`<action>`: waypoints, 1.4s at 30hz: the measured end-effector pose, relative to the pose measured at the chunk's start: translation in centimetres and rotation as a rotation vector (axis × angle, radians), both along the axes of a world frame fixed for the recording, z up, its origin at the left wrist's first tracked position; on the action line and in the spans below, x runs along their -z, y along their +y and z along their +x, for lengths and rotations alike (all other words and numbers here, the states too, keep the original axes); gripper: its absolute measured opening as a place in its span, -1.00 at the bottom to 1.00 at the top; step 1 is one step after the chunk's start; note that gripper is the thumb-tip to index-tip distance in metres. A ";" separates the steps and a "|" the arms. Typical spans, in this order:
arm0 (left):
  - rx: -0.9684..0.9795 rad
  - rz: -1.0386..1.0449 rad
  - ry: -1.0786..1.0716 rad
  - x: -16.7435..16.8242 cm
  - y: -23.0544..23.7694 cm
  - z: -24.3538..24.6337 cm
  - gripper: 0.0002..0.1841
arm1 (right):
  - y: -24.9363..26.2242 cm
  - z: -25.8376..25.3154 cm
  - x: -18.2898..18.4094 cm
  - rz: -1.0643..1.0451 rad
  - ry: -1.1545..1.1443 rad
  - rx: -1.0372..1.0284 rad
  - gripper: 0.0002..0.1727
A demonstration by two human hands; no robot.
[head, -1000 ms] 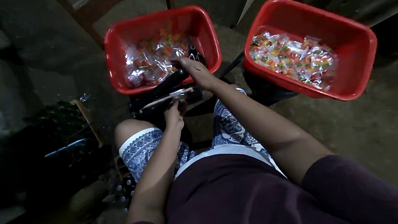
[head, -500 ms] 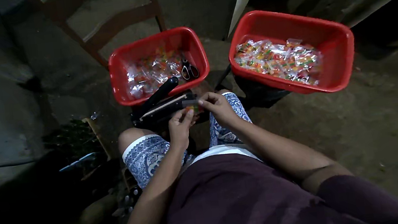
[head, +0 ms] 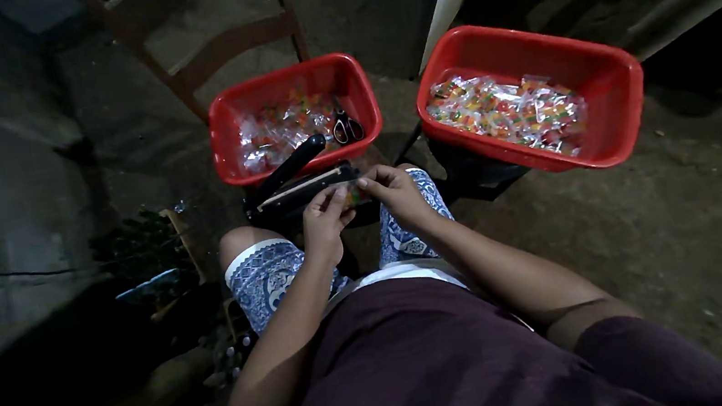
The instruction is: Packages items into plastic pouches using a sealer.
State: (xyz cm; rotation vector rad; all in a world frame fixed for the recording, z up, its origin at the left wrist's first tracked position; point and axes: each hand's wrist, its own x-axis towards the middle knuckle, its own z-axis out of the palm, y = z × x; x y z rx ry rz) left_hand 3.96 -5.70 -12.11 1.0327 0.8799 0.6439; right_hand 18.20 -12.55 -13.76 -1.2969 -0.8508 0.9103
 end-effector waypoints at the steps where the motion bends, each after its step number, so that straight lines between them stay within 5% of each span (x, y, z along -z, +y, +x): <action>1: 0.023 -0.057 0.016 0.7 0.2 -0.2 -0.78 | 0.4 -0.1 0.6 -0.032 -0.001 0.009 -0.87; 9: -0.182 -0.354 0.111 6.3 3.7 0.5 -0.72 | 6.8 -0.7 6.5 -0.262 0.056 -0.030 -0.78; 17: -0.275 -0.450 0.147 11.6 7.9 1.9 -0.68 | 12.1 0.8 8.8 -0.585 -0.506 -0.142 -0.64; 22: -0.286 -0.486 0.140 12.1 8.5 1.8 -0.72 | 13.1 3.0 5.7 -0.613 -0.620 -0.079 -0.59; 25: -0.294 -0.479 0.117 12.6 8.5 1.8 -0.73 | 14.3 4.3 2.8 -0.329 -0.560 0.117 -0.61; 27: -0.293 -0.487 0.131 12.4 8.4 1.9 -0.73 | 15.2 4.0 0.8 -0.168 -0.657 0.039 -0.59; 29: -0.285 -0.492 0.132 12.5 8.5 1.9 -0.73 | 16.3 3.4 0.0 -0.228 -0.904 -0.177 -0.51; 32: -0.278 -0.462 0.186 12.8 8.6 1.9 -0.74 | 17.5 3.1 3.1 -0.433 -1.116 -0.378 -0.43; 42: -0.307 -0.541 0.160 12.0 8.8 2.2 -0.63 | 16.1 3.5 9.0 -0.513 -1.050 -0.296 -0.42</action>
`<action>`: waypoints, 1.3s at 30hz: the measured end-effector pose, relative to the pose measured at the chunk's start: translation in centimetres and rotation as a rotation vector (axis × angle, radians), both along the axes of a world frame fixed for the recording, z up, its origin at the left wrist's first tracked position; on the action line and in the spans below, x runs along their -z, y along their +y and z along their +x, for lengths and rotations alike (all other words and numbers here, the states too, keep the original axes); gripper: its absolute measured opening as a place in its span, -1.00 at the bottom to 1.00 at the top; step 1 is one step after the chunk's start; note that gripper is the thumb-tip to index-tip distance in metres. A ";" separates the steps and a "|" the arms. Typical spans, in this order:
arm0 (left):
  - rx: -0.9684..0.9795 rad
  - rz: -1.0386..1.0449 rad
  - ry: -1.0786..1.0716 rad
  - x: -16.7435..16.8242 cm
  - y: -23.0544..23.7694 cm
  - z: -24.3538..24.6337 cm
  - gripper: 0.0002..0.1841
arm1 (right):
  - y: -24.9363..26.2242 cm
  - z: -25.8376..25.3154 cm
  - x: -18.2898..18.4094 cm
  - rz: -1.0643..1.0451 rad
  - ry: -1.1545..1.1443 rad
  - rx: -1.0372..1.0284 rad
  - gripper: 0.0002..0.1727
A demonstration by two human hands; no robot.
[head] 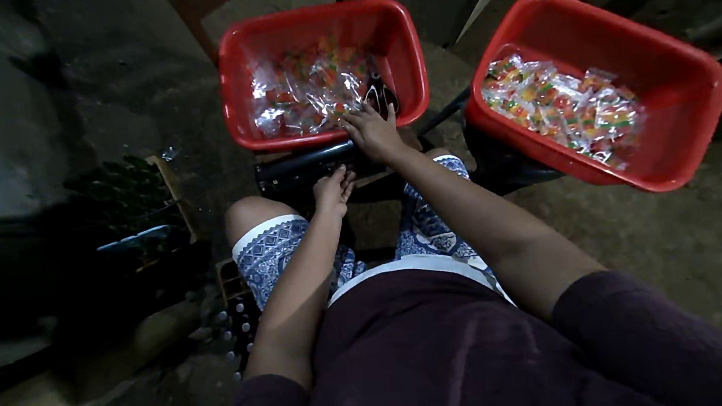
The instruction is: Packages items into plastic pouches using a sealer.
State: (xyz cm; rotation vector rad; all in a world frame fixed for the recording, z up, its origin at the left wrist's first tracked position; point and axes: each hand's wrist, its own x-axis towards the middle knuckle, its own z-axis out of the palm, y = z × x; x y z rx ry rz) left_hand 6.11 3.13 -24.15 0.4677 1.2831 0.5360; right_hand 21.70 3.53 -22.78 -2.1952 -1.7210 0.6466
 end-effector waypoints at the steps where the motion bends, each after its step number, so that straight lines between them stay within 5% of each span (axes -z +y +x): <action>1: -0.001 -0.001 0.004 0.0 0.0 0.0 -0.63 | 0.1 0.0 0.0 0.006 -0.001 0.000 -0.42; 30: -0.014 0.006 0.044 0.6 -0.2 0.2 -0.65 | -0.3 0.0 2.2 0.144 -0.088 0.024 -0.47; 35: -0.013 0.034 0.021 0.4 -0.2 0.2 -0.61 | 0.5 0.4 -1.0 0.088 0.068 -0.012 -0.48; 39: -0.011 0.130 0.003 -0.8 -0.8 0.2 -0.73 | 0.5 0.5 -5.0 0.296 0.378 -0.030 -0.53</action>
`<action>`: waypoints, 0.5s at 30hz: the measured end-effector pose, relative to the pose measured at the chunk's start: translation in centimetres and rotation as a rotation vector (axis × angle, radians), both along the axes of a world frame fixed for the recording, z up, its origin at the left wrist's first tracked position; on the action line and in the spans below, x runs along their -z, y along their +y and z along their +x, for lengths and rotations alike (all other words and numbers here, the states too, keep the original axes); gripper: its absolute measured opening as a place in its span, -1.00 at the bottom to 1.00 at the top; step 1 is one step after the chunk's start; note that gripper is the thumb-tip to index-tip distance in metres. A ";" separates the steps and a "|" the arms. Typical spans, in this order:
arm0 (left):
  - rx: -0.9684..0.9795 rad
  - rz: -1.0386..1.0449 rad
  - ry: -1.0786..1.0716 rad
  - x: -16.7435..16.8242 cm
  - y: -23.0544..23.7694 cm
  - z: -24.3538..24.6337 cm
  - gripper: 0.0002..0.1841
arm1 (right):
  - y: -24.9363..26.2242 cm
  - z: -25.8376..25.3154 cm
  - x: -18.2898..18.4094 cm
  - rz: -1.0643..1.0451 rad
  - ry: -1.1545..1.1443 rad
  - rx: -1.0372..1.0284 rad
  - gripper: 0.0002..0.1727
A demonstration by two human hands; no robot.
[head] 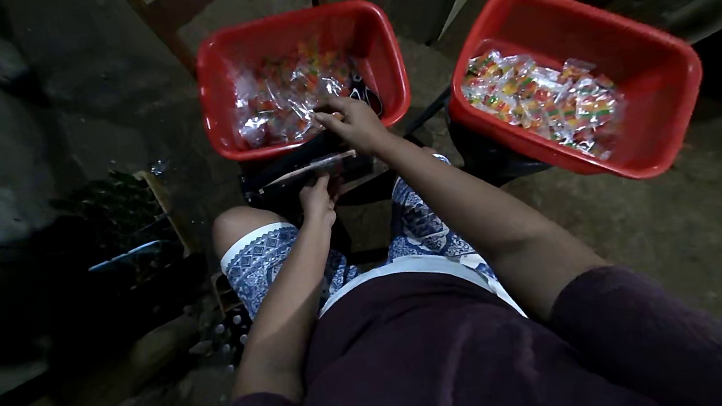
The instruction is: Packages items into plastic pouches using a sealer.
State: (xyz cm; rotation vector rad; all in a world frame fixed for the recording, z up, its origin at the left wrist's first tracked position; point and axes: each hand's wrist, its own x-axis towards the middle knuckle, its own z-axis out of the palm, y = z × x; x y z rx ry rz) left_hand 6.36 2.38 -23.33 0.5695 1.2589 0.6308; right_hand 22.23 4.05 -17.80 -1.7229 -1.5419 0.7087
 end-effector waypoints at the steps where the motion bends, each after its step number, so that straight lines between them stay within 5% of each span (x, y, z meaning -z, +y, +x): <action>1: 0.030 0.010 0.000 -0.6 -0.2 -0.2 -0.71 | -0.4 0.1 -0.9 0.050 0.113 -0.021 -0.53; 6: 0.291 0.188 0.027 -3.8 -2.3 -2.1 -0.67 | -5.5 0.7 -1.1 0.198 0.536 0.117 -0.40; 12: 0.376 0.316 -0.022 -7.5 -5.4 -3.2 -0.81 | -14.0 -2.0 -0.7 0.012 0.696 0.205 -0.66; 15: 0.429 0.379 -0.055 -8.7 -6.6 -3.2 -0.86 | -15.5 -2.8 -1.5 0.085 0.754 0.208 -0.88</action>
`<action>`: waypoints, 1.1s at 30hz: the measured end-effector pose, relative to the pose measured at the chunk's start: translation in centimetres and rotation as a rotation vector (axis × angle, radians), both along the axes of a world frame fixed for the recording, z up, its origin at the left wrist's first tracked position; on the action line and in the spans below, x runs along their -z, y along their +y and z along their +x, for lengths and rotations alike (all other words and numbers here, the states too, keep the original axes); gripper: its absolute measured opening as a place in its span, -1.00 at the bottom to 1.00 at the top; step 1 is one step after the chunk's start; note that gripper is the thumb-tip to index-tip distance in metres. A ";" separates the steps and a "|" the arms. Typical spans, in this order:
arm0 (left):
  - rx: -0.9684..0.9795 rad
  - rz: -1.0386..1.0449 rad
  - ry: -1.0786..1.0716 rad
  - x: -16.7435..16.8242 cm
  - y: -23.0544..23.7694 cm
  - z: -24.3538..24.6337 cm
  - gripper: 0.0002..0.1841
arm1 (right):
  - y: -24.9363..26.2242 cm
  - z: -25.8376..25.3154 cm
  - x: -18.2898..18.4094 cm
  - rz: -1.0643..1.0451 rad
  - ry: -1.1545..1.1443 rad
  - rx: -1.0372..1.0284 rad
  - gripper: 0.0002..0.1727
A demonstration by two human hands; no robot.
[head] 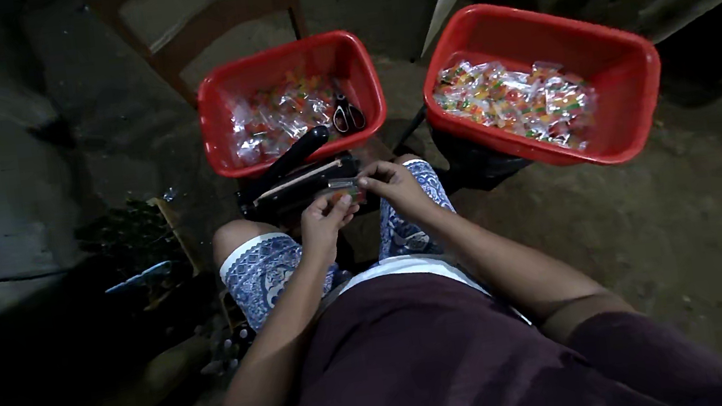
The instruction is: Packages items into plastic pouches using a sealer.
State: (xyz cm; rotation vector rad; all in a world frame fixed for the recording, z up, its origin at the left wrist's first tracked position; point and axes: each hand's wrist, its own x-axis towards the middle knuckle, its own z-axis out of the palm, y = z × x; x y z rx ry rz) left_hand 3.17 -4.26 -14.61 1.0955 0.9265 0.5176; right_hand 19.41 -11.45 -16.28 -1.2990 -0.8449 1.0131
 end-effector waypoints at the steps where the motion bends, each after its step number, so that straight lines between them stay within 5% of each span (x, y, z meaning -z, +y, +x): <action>1: 0.017 0.038 -0.003 -0.3 -0.3 0.1 -0.85 | -0.2 0.1 -0.2 0.025 0.003 0.007 -0.93; 5: 0.093 0.205 -0.027 -1.2 -0.4 0.4 -0.60 | -1.3 0.6 -1.9 -0.006 0.030 -0.009 -0.91; 8: 0.024 0.183 -0.008 -2.0 -0.8 1.3 -0.89 | -1.9 0.5 -2.7 -0.060 0.077 -0.025 -0.87; 11: 0.006 0.143 0.002 -2.4 -1.2 2.1 -0.94 | -2.5 0.2 -2.7 -0.058 0.083 -0.012 -0.89; 16: 0.059 0.171 0.006 -1.6 -1.5 3.5 -0.76 | -3.2 1.7 -2.1 -0.048 -0.116 0.011 -0.86; 19: 0.051 0.168 0.003 -1.3 -0.7 4.0 -0.60 | -4.4 6.3 -1.3 -0.084 -0.449 0.183 -0.77; 27: -0.239 0.256 -0.030 -1.6 6.0 0.7 -0.73 | -10.9 24.0 0.2 -0.394 -0.749 0.919 -0.51; 33: -0.536 0.255 -0.103 -1.7 12.8 -0.3 -0.77 | -5.5 22.0 0.7 -0.293 -0.771 0.790 -0.53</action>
